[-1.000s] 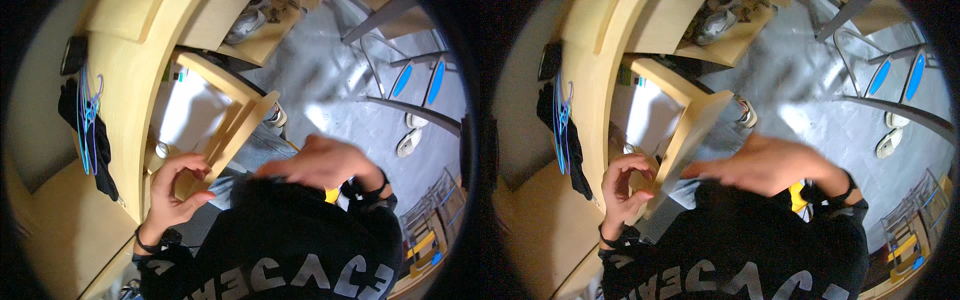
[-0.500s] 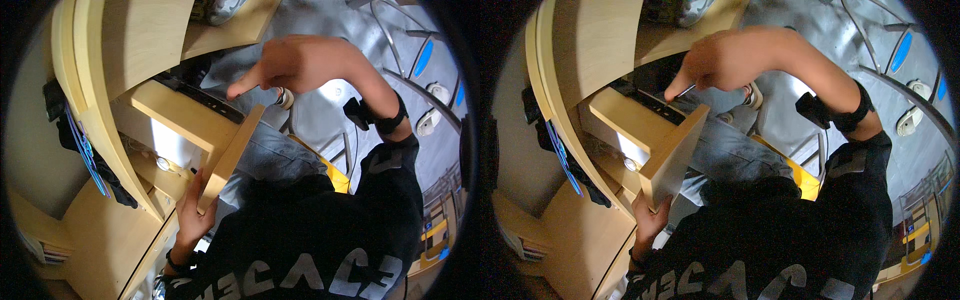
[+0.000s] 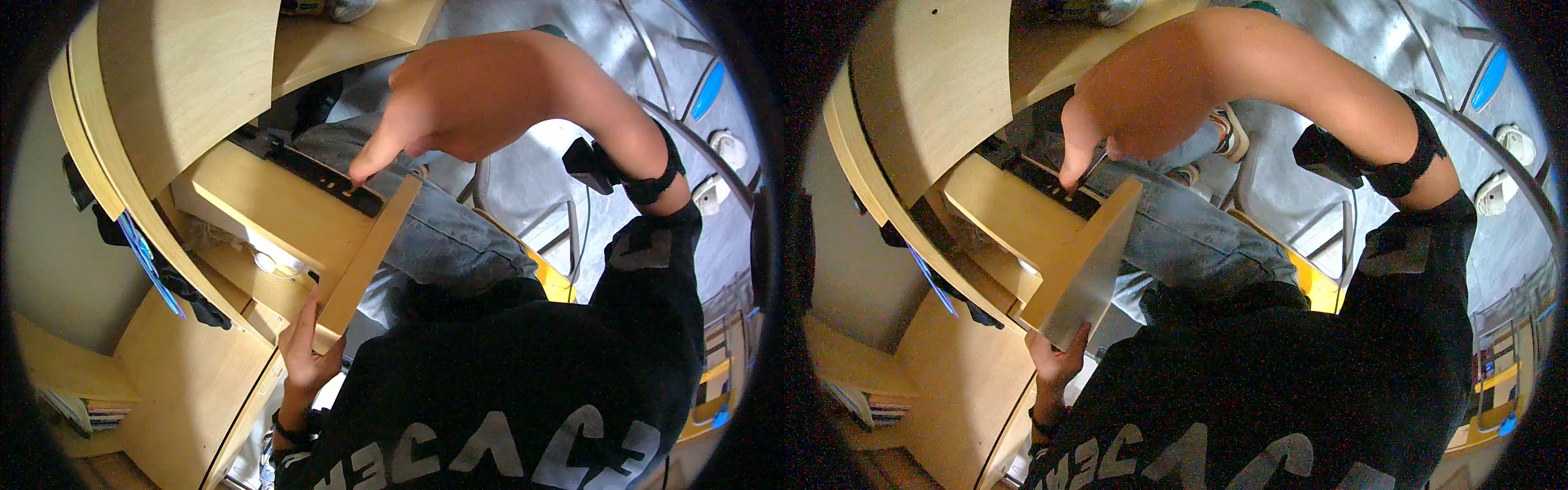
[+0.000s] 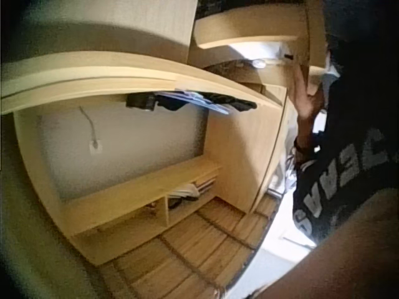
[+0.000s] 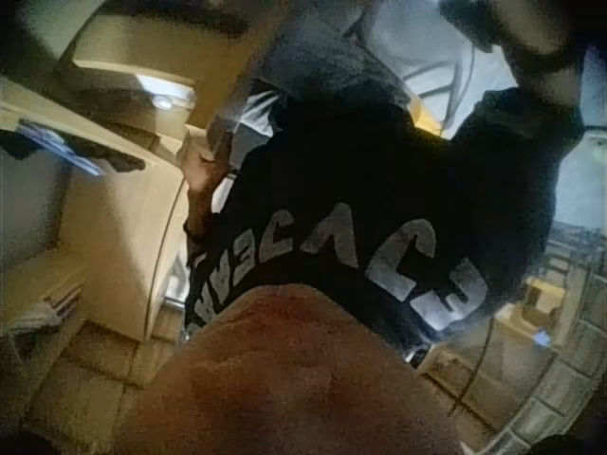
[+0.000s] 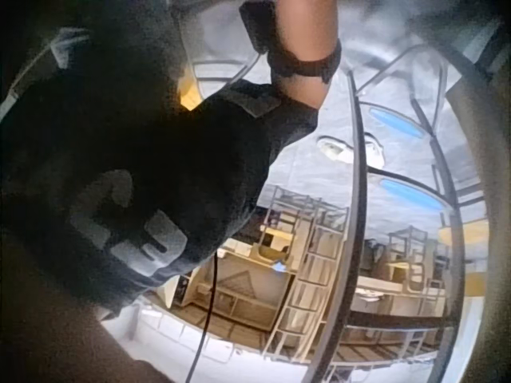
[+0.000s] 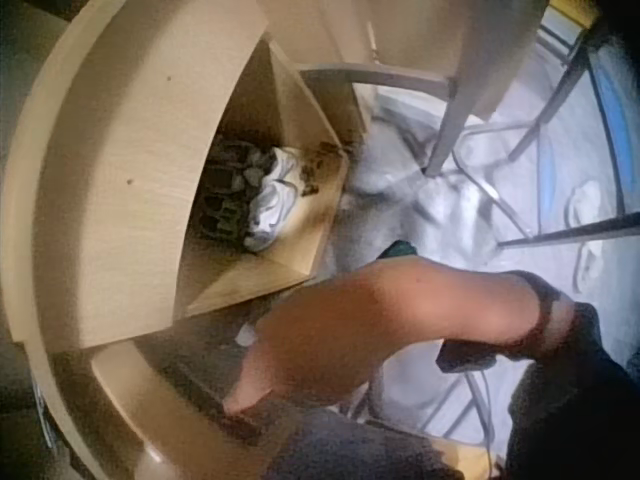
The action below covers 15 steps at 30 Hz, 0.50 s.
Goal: The person assembles and installs a white plastic handle onto a wooden drawer using a screwdriver to tighten screws from the inside of the drawer face.
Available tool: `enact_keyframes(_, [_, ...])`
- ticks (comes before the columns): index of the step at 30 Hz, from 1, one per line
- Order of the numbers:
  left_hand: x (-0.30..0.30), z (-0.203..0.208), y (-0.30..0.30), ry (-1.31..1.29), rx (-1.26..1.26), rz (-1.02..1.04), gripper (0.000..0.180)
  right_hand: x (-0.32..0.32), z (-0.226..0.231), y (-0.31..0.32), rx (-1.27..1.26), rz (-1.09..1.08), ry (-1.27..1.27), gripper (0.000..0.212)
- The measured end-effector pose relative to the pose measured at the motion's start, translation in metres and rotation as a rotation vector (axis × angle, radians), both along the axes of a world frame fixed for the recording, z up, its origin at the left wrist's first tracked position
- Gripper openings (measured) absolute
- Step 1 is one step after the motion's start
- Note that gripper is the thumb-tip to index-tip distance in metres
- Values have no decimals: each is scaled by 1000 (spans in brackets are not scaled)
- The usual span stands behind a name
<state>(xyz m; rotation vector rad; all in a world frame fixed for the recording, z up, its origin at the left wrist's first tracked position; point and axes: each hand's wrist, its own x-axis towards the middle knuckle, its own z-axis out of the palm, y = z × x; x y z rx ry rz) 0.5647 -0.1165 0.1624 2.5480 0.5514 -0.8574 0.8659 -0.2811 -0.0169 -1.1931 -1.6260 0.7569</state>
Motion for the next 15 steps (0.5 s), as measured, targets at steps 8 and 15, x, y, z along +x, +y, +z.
enact_keyframes(8, [3,8,-3,74,26,88,55,3,1,1,-36,42,2,41])
enact_keyframes(15, [-4,8,3,28,18,45,56,6,16,7,-101,95,-122,49])
